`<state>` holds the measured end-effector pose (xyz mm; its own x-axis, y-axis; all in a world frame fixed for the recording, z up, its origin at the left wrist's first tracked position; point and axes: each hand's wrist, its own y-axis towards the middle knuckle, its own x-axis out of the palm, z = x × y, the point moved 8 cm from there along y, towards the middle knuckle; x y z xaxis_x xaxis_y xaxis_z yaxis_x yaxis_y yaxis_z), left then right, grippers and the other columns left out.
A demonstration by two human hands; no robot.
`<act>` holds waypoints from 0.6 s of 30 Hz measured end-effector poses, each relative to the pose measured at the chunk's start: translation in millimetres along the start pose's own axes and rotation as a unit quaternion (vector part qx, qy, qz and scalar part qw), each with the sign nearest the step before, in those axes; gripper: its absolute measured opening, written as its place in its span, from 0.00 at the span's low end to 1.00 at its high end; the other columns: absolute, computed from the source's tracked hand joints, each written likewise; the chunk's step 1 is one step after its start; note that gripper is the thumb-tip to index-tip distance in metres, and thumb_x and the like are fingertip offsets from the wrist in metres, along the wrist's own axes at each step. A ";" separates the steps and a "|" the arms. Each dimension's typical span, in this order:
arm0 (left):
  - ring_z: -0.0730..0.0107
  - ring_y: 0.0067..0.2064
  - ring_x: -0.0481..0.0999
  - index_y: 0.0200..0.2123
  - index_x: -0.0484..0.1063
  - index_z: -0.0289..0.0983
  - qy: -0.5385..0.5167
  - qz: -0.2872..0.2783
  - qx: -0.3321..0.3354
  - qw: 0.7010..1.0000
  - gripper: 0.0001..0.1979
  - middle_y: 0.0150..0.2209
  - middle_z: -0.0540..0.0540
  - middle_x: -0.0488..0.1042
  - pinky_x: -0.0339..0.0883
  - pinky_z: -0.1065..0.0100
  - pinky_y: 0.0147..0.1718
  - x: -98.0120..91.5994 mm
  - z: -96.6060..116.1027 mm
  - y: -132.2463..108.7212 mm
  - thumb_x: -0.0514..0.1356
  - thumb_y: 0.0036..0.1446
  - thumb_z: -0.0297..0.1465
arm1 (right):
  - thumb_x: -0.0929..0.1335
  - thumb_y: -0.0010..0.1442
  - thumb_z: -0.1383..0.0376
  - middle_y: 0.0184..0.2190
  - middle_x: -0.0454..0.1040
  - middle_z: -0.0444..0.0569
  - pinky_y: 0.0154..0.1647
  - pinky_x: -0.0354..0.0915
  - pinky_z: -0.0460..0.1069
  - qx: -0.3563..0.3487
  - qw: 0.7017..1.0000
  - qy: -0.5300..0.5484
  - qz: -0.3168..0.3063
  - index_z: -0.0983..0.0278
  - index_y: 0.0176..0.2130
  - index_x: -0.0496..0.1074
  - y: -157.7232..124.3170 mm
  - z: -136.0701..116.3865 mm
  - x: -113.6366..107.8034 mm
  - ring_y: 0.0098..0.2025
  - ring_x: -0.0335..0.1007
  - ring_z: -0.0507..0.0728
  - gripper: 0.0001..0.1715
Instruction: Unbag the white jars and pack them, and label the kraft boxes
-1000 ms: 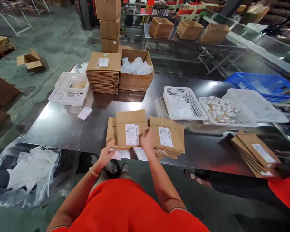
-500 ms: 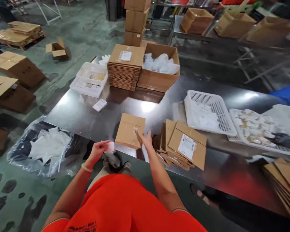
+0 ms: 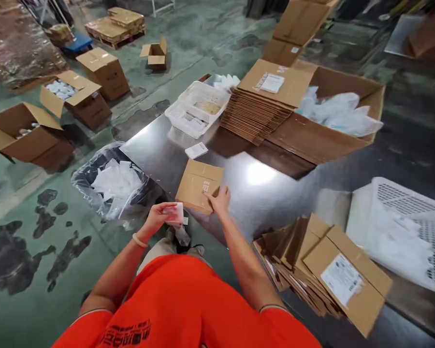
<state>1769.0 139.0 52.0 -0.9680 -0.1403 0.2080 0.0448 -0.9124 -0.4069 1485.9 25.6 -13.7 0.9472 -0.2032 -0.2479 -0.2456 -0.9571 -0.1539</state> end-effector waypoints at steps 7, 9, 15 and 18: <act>0.69 0.30 0.78 0.41 0.83 0.32 -0.085 0.117 -0.029 0.989 0.32 0.33 0.45 0.83 0.74 0.67 0.32 -35.6 -10.0 34.3 0.83 0.30 0.40 | 0.77 0.52 0.51 0.34 0.82 0.49 0.40 0.72 0.53 -0.029 0.916 0.076 -0.393 0.62 0.34 0.79 -125.6 -13.2 118.9 0.38 0.76 0.61 0.18; 0.72 0.27 0.74 0.42 0.80 0.33 -0.094 0.171 -0.044 0.980 0.33 0.29 0.49 0.79 0.69 0.70 0.29 -50.2 -18.0 41.9 0.81 0.36 0.45 | 0.74 0.56 0.51 0.28 0.78 0.46 0.36 0.69 0.51 0.010 0.934 0.095 -0.344 0.62 0.35 0.77 -129.8 -9.0 126.0 0.32 0.73 0.57 0.16; 0.66 0.32 0.78 0.54 0.75 0.35 -0.039 0.047 -0.049 0.997 0.39 0.31 0.48 0.79 0.71 0.66 0.35 -33.5 -40.8 32.0 0.74 0.48 0.55 | 0.76 0.48 0.56 0.23 0.69 0.37 0.32 0.64 0.47 0.049 0.970 0.107 -0.214 0.59 0.39 0.73 -113.5 -13.6 108.8 0.27 0.66 0.53 0.19; 0.65 0.34 0.78 0.44 0.81 0.34 0.039 -0.008 -0.018 0.999 0.33 0.33 0.46 0.82 0.72 0.66 0.37 -18.9 -41.3 27.2 0.82 0.34 0.44 | 0.75 0.51 0.55 0.26 0.75 0.41 0.35 0.67 0.48 0.046 0.968 0.083 -0.233 0.59 0.39 0.76 -111.0 -17.0 105.0 0.30 0.71 0.55 0.17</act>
<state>1778.3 132.7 0.3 -0.9850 -0.0932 0.1451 0.0210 -0.9000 -0.4354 1616.1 106.9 -6.4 0.9777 0.2086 0.0245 0.2063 -0.9318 -0.2987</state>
